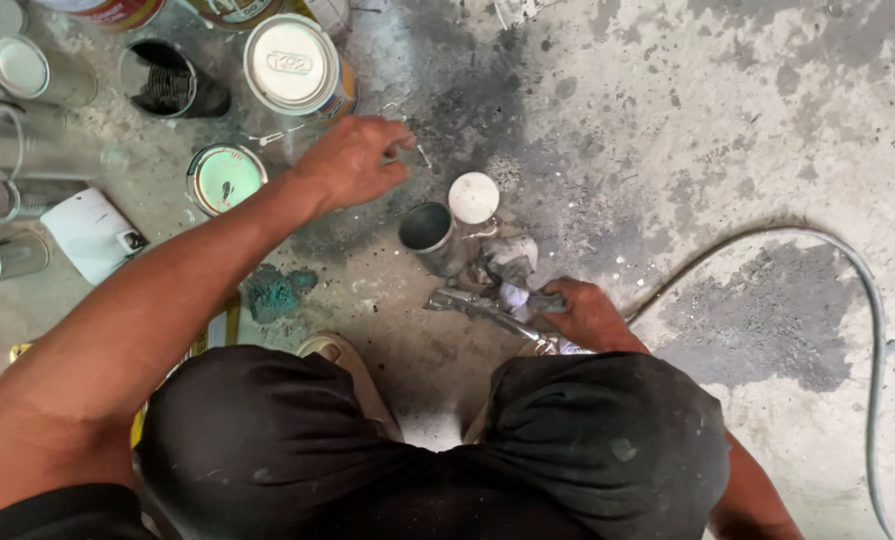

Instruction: The person sits on the floor of a paint workshop and wipes down a spray gun with a rag, wiping its cup and body. They then pour thinner from a gold tin into the spray gun cup, reassemble the gun, and continue wiping it and nearby paint cans with the cloth.

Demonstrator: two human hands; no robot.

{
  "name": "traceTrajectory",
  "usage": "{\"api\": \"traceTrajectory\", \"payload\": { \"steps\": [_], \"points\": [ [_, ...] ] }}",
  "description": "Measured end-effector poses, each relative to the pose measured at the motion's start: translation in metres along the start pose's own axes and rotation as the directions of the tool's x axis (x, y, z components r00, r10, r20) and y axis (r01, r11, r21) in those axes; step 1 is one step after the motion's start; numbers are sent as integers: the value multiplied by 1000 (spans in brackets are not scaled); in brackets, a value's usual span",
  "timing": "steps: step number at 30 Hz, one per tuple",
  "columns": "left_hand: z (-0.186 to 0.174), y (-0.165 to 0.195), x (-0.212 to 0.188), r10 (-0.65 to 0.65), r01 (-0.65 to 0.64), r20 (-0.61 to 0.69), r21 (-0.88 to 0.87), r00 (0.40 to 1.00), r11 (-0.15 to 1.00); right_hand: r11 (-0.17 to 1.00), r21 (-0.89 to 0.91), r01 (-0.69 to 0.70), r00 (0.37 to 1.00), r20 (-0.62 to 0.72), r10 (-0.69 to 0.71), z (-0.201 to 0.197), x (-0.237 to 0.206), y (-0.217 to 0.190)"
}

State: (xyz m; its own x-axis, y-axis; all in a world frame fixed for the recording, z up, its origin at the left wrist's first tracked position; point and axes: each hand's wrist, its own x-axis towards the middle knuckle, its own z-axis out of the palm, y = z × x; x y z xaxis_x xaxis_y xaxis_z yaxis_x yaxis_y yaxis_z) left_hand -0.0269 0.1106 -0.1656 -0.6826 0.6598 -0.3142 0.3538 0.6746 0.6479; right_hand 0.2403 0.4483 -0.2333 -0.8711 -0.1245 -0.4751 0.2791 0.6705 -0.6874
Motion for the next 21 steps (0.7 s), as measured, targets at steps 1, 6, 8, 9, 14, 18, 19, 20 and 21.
{"api": "traceTrajectory", "payload": {
  "steps": [1,6,8,9,14,18,19,20,21],
  "points": [
    [3,6,12,62,-62,8,48,998,997,999,2,-54,998,-44,54,-5,-1,-1],
    [64,44,66,169,-204,120,412,978,888,787,451,-421,875,-28,484,-22,-4,7],
    [102,55,77,-48,-95,250,530,967,843,518,834,-188,895,-72,441,-19,-8,15],
    [120,58,80,-67,-70,205,598,977,798,322,946,-48,896,-101,432,-16,-11,19],
    [185,52,81,-167,-11,142,793,976,609,-44,994,96,831,-56,553,-6,-19,35],
    [189,51,79,-187,20,125,781,974,624,-139,981,137,857,-47,513,-16,-16,27],
    [183,54,80,-205,22,138,779,969,627,-174,970,170,889,-74,452,-23,-16,24],
    [176,60,81,-223,28,147,776,964,630,-210,958,198,916,-105,386,-30,-15,20],
    [165,66,85,-261,60,224,640,939,766,-247,942,225,939,-142,315,-37,-13,16]
  ]
}}
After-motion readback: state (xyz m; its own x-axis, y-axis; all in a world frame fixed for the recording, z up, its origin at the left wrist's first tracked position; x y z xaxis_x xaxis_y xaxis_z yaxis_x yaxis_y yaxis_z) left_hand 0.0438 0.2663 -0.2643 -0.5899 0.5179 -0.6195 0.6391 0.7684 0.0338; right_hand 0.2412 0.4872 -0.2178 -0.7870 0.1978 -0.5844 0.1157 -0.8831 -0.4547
